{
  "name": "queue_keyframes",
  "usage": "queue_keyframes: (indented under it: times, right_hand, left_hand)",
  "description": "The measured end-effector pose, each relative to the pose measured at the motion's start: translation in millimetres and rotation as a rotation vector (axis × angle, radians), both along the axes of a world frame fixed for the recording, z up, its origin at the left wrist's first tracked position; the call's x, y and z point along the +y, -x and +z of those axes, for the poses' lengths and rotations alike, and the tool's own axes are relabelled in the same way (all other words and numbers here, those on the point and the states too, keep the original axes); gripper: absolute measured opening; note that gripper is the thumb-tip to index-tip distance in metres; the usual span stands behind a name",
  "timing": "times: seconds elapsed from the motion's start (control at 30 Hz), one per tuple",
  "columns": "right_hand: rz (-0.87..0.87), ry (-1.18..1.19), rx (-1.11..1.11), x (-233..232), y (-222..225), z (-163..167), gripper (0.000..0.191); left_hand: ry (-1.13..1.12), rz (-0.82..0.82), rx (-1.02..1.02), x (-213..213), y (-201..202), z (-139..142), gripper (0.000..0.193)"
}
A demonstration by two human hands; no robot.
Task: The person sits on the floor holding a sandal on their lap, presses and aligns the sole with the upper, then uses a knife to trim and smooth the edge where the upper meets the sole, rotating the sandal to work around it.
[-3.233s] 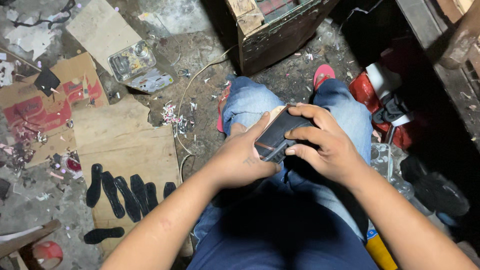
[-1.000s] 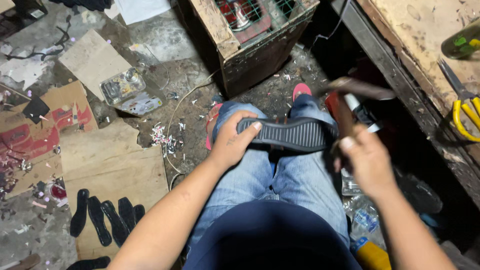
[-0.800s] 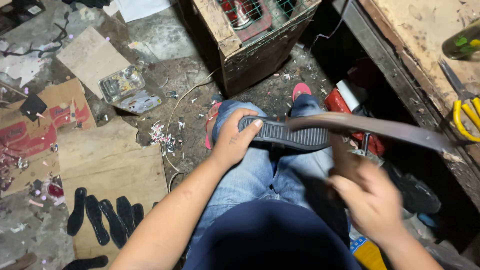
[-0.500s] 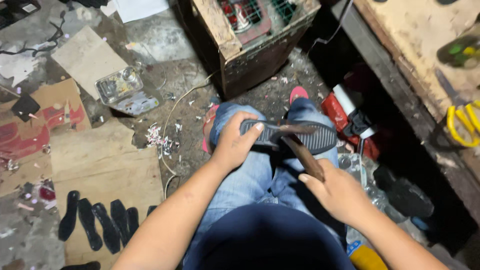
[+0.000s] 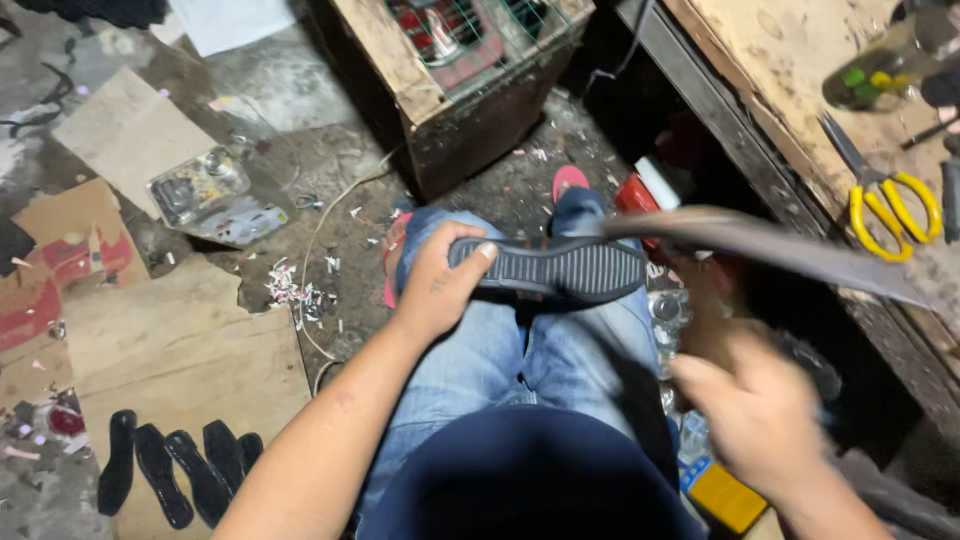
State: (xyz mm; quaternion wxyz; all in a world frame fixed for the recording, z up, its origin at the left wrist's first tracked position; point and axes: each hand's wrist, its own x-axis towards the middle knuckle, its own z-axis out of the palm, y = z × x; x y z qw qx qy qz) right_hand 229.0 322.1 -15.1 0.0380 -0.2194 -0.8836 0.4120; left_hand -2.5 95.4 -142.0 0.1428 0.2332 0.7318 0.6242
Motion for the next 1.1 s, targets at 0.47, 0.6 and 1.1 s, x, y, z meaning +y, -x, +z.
queue_keyframes:
  times: [0.47, 0.6, 1.1]
  right_hand:
    - [-0.137, 0.809, 0.89, 18.3, -39.8, -42.2, 0.032]
    - [-0.204, -0.055, -0.268, 18.2, -32.0, -65.3, 0.019]
    - [-0.223, 0.121, -0.009, 38.0, -66.2, -103.3, 0.034]
  left_hand:
    - [0.065, -0.019, 0.008, 4.0, 7.2, -5.2, 0.026]
    - [0.082, -0.024, 0.024, 6.3, 10.1, -6.2, 0.027]
    - [-0.091, -0.33, -0.034, -14.4, 17.0, 25.3, 0.066]
